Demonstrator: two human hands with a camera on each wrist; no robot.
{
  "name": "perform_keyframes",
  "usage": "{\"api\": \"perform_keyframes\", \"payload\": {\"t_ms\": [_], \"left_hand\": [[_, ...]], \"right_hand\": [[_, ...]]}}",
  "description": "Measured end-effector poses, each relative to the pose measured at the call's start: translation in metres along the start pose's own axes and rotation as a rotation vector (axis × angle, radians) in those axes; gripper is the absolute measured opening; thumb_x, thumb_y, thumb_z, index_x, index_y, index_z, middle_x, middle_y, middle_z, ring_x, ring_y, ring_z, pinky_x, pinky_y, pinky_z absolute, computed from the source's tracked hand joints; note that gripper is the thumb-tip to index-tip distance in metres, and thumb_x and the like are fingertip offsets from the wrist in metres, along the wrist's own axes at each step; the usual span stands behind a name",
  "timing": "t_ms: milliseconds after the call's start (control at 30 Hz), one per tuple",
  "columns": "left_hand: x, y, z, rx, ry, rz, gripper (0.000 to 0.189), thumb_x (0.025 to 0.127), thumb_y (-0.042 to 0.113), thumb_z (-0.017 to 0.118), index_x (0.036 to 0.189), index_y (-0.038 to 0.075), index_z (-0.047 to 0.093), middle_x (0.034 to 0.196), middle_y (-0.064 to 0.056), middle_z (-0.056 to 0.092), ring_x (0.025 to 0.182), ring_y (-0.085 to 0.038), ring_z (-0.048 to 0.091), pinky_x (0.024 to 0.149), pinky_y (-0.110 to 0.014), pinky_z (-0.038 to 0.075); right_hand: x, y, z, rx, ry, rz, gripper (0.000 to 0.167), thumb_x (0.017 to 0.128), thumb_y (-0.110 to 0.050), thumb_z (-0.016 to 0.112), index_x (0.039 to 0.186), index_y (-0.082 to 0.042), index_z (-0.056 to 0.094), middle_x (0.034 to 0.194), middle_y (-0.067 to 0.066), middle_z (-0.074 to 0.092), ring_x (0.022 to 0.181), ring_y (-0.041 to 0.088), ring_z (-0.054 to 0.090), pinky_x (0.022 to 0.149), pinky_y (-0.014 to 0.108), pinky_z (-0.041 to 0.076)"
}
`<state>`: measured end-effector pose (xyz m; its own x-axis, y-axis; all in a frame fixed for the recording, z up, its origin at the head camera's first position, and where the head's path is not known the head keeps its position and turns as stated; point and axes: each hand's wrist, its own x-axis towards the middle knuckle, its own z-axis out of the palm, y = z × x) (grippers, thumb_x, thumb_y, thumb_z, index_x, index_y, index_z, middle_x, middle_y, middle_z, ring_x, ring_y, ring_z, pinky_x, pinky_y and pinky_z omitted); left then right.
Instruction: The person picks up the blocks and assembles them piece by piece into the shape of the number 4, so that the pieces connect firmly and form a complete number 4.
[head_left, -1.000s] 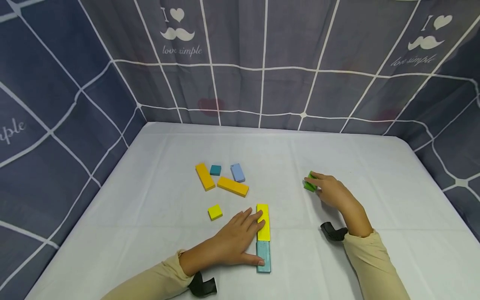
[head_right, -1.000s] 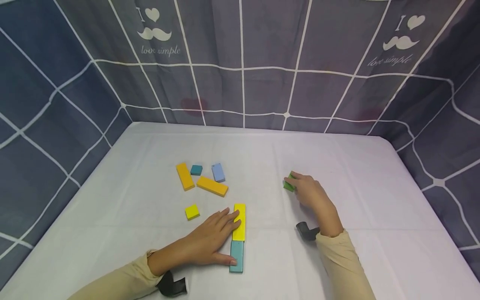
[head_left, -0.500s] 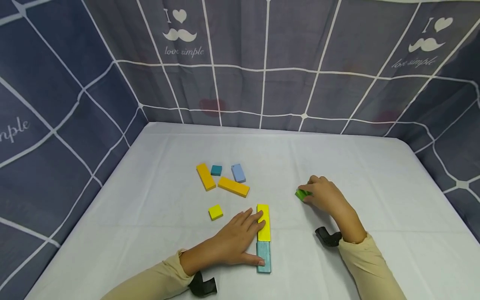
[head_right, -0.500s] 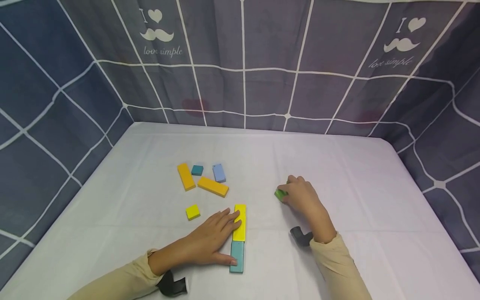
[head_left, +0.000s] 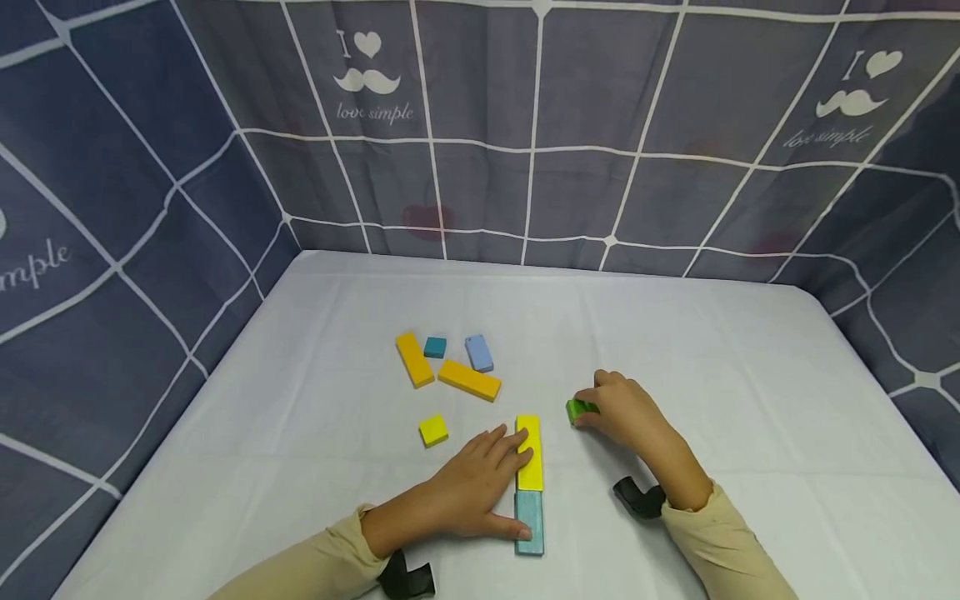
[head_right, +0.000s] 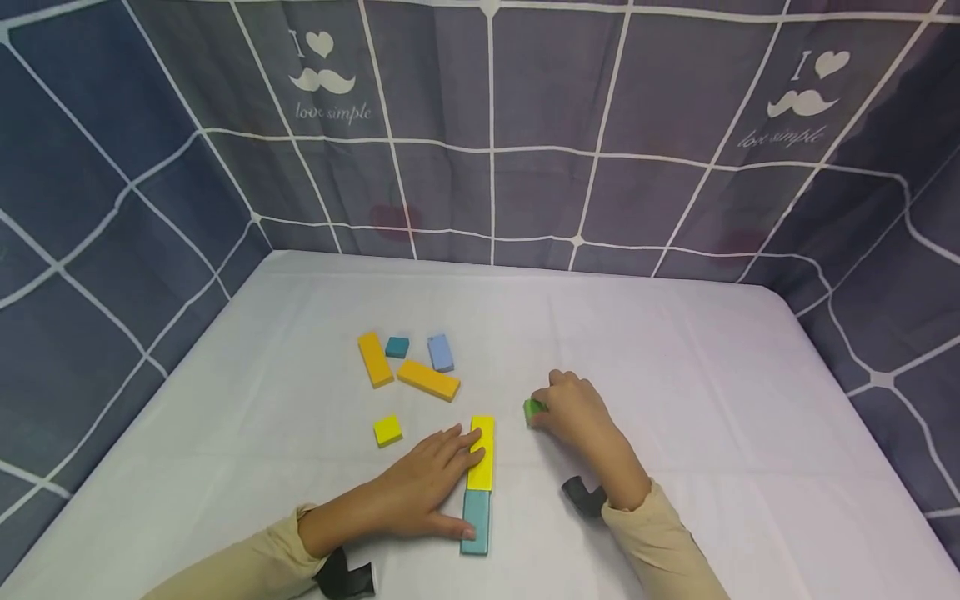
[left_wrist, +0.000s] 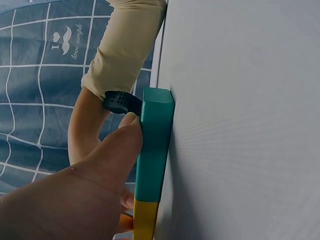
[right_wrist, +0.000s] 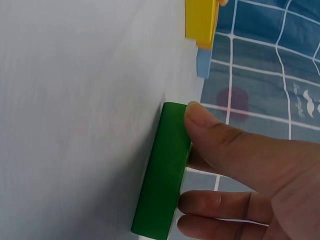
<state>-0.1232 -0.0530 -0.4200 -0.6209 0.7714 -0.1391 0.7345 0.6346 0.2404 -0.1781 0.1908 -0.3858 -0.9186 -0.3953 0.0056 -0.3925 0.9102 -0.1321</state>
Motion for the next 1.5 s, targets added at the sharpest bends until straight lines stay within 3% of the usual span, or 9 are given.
{"api": "perform_keyframes", "payload": {"t_ms": [200,500,900,1500], "left_hand": [[-0.001,0.0,0.0,-0.012,0.005,0.006,0.093,0.076,0.078,0.033,0.144,0.014,0.026,0.152,-0.007,0.014,0.139,-0.031,0.016,0.111,-0.046,0.022],[-0.002,0.002,-0.001,-0.012,-0.009,-0.011,0.094,0.074,0.079,0.034,0.144,0.017,0.026,0.152,-0.006,0.014,0.139,-0.03,0.017,0.111,-0.046,0.023],[-0.001,0.003,0.0,-0.035,-0.031,-0.029,0.095,0.073,0.08,0.035,0.144,0.018,0.027,0.153,-0.005,0.013,0.139,-0.029,0.016,0.111,-0.046,0.022],[-0.003,0.002,-0.001,-0.029,0.016,0.001,0.093,0.075,0.078,0.034,0.142,0.014,0.029,0.152,-0.007,0.016,0.139,-0.03,0.017,0.111,-0.045,0.023]], "right_hand": [[-0.002,-0.005,-0.001,0.015,-0.016,-0.019,0.033,0.07,-0.028,0.076,0.099,-0.011,0.071,0.076,0.0,0.052,0.066,0.013,0.045,0.059,0.026,0.039],[-0.005,0.001,-0.005,0.054,-0.067,0.02,0.032,0.071,-0.017,0.077,0.101,-0.012,0.07,0.087,0.001,0.058,0.08,0.016,0.051,0.071,0.034,0.045],[-0.005,-0.009,0.001,0.063,-0.063,-0.025,0.029,0.071,-0.019,0.077,0.098,-0.012,0.07,0.082,-0.002,0.057,0.075,0.011,0.049,0.066,0.028,0.044],[-0.005,-0.027,0.003,0.062,-0.045,-0.102,0.03,0.069,-0.021,0.079,0.096,-0.013,0.07,0.078,-0.005,0.055,0.068,0.007,0.044,0.062,0.021,0.042]]}}
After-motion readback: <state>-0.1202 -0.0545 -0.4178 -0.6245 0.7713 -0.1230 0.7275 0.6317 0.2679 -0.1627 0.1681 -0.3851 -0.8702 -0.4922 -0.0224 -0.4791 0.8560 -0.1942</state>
